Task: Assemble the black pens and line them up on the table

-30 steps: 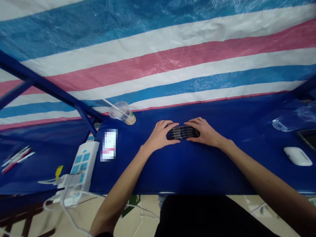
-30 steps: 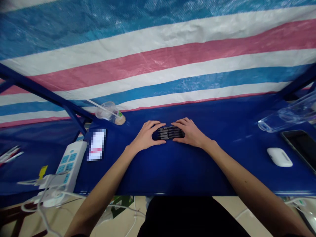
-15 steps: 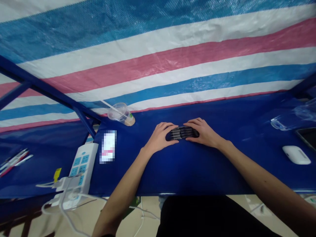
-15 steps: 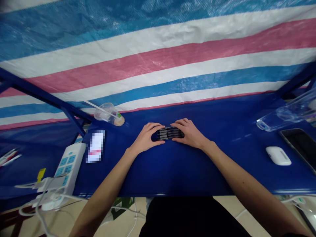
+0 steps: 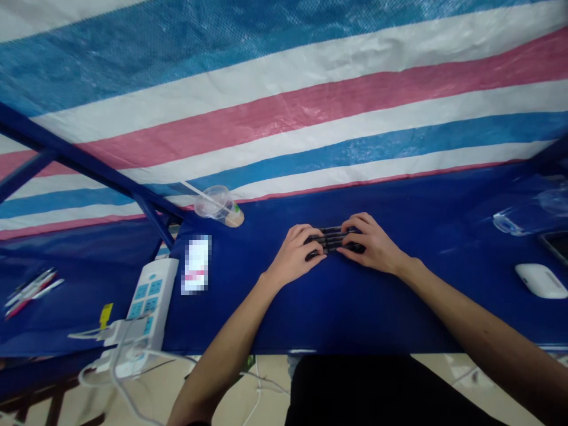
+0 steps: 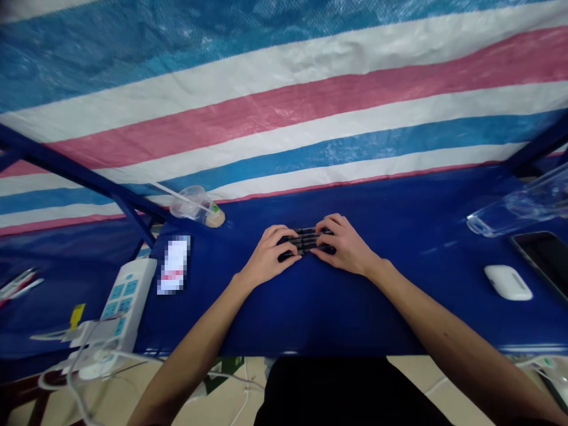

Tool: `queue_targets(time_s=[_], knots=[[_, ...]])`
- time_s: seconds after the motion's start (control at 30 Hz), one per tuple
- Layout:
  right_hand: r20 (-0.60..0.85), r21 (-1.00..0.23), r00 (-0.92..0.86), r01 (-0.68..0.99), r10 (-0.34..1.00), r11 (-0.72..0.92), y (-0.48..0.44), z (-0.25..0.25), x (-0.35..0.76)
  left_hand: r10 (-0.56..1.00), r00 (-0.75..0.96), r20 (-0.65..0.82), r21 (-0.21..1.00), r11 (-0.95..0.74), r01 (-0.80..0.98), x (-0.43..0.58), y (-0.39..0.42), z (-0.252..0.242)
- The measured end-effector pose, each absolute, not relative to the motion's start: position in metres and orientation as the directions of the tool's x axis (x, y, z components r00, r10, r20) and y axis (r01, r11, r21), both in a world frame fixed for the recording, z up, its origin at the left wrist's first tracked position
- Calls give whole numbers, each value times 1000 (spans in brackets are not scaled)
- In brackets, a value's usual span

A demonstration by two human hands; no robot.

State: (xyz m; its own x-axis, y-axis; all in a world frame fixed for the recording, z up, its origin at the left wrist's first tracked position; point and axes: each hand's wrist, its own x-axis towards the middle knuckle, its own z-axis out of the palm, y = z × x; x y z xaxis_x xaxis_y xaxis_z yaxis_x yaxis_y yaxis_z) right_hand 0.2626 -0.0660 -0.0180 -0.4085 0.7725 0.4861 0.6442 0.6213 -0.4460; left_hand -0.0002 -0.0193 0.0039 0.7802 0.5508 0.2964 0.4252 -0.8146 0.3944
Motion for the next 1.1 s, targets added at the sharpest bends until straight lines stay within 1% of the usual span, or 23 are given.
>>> queue_targets(time_s=[0.2,0.33,0.5,0.73,0.9,1.0,1.1], knots=[[485,-437,-419,644,768,628,-66,-20,262,545,780,308,392,-820,418,-1,-20,7],[445,-426,-455,650,771,629,-68,-17,260,544,787,291,384,-820,424,-1,-21,8],[413,-401,-496,653,763,642,-71,-11,256,541,783,307,405,-819,406,1,-24,8],[441,-388,-500,643,746,661,-74,-8,253,578,745,334,441,-794,418,2,-25,10],[390,-393,-542,632,744,668,-76,-7,250,601,717,353,440,-783,440,0,-23,10],[370,-405,-525,651,766,642,-78,-8,248,618,711,336,437,-771,463,0,-23,10],[400,-409,-508,646,763,644,-79,-11,246,612,728,309,436,-771,464,1,-24,11]])
